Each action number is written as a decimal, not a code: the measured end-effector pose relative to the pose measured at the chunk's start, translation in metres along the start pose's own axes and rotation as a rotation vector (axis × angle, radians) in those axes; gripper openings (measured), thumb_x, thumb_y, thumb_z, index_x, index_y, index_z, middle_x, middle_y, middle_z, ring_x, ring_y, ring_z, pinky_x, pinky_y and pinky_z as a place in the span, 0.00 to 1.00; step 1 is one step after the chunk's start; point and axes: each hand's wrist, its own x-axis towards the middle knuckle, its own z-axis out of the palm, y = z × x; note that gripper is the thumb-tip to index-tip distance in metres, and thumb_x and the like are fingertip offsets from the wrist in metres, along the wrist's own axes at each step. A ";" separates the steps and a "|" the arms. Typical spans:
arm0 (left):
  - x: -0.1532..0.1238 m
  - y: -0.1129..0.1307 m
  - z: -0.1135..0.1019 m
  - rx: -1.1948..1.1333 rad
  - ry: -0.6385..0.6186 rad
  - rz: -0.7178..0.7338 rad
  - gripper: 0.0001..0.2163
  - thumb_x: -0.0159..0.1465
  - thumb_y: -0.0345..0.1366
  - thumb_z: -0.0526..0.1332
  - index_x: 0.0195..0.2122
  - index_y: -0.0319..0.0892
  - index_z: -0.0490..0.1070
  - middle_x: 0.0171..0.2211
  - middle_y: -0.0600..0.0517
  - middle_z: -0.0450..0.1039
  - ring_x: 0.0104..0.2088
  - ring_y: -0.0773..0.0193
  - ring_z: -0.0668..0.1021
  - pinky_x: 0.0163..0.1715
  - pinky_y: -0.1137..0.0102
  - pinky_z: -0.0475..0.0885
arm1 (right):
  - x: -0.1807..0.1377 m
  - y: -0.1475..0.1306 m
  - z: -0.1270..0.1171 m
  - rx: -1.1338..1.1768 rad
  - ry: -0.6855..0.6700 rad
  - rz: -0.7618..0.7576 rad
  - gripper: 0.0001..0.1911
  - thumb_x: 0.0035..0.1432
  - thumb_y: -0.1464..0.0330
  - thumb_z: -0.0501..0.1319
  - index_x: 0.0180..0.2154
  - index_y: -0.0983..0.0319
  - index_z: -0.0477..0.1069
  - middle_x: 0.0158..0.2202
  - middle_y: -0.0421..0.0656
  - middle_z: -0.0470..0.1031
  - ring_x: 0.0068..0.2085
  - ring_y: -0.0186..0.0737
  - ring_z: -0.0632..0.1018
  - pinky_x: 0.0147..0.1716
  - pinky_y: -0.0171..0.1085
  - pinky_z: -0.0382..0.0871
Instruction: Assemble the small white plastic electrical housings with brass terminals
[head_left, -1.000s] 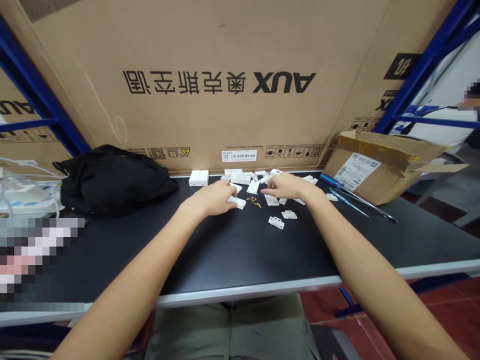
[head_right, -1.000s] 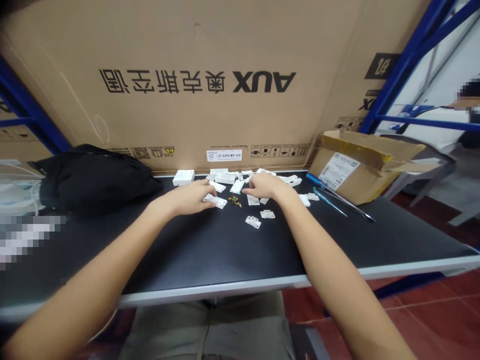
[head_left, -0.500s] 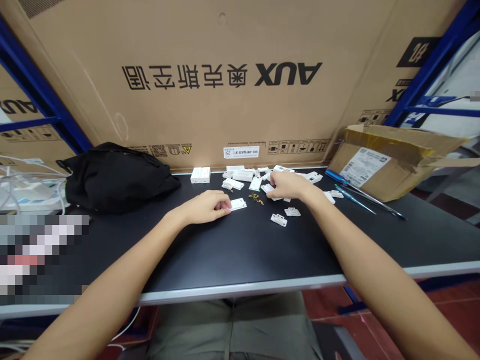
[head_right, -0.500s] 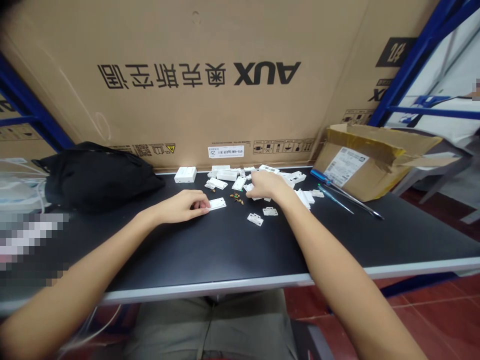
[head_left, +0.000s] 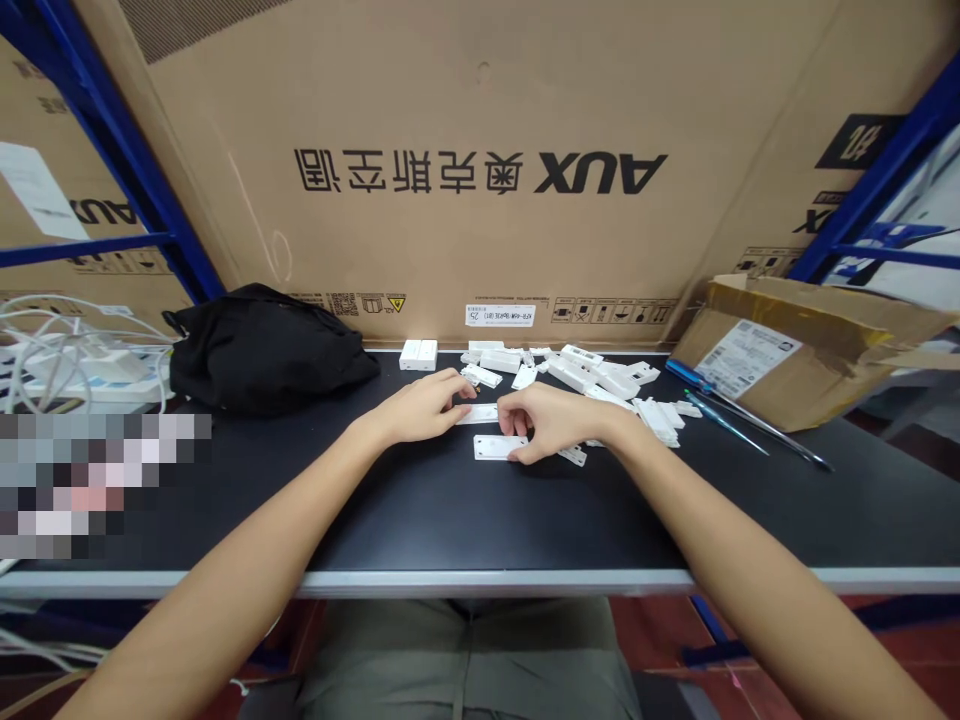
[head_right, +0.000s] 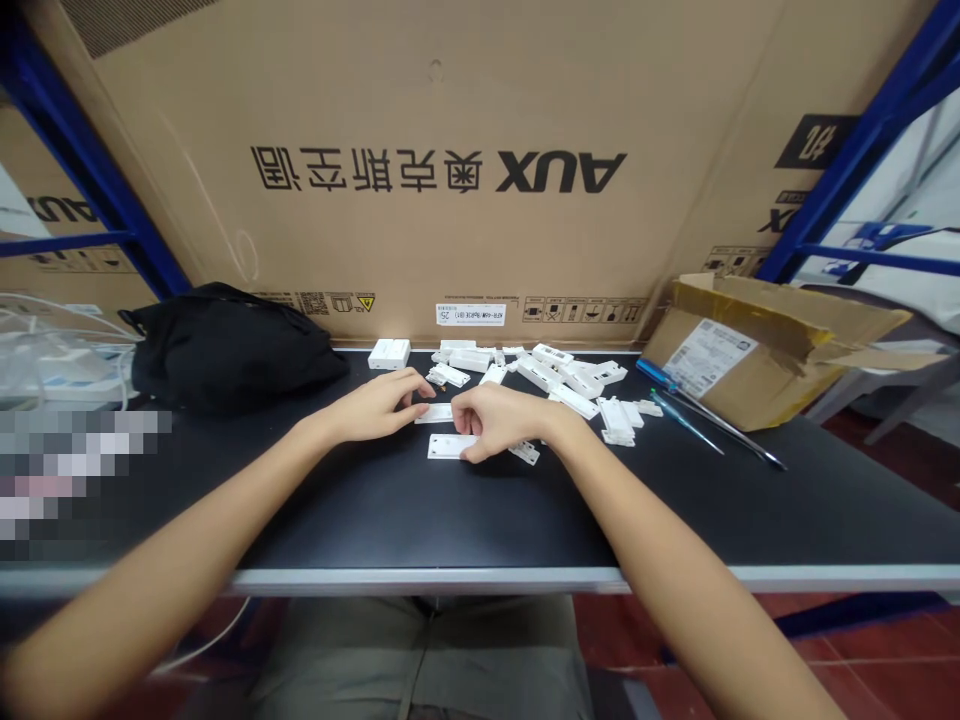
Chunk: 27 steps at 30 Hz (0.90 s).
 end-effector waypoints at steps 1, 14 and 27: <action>0.000 0.001 0.000 0.003 -0.003 0.001 0.13 0.71 0.40 0.55 0.51 0.42 0.73 0.49 0.45 0.74 0.44 0.58 0.79 0.46 0.63 0.74 | 0.000 0.000 -0.001 0.003 0.010 -0.007 0.12 0.49 0.63 0.71 0.34 0.59 0.73 0.30 0.38 0.78 0.32 0.37 0.78 0.30 0.33 0.69; 0.001 0.004 0.012 0.059 -0.081 0.005 0.12 0.71 0.38 0.55 0.53 0.46 0.72 0.56 0.48 0.74 0.59 0.54 0.74 0.61 0.60 0.69 | -0.003 0.070 -0.016 -0.318 0.323 0.216 0.12 0.59 0.74 0.57 0.40 0.65 0.78 0.36 0.48 0.81 0.37 0.45 0.78 0.38 0.39 0.66; 0.012 -0.010 0.015 0.127 0.103 -0.261 0.16 0.66 0.29 0.51 0.54 0.46 0.67 0.57 0.45 0.71 0.58 0.51 0.74 0.52 0.55 0.76 | 0.012 0.071 0.001 -0.414 0.213 0.263 0.12 0.70 0.62 0.61 0.48 0.63 0.76 0.49 0.47 0.78 0.50 0.44 0.79 0.52 0.49 0.74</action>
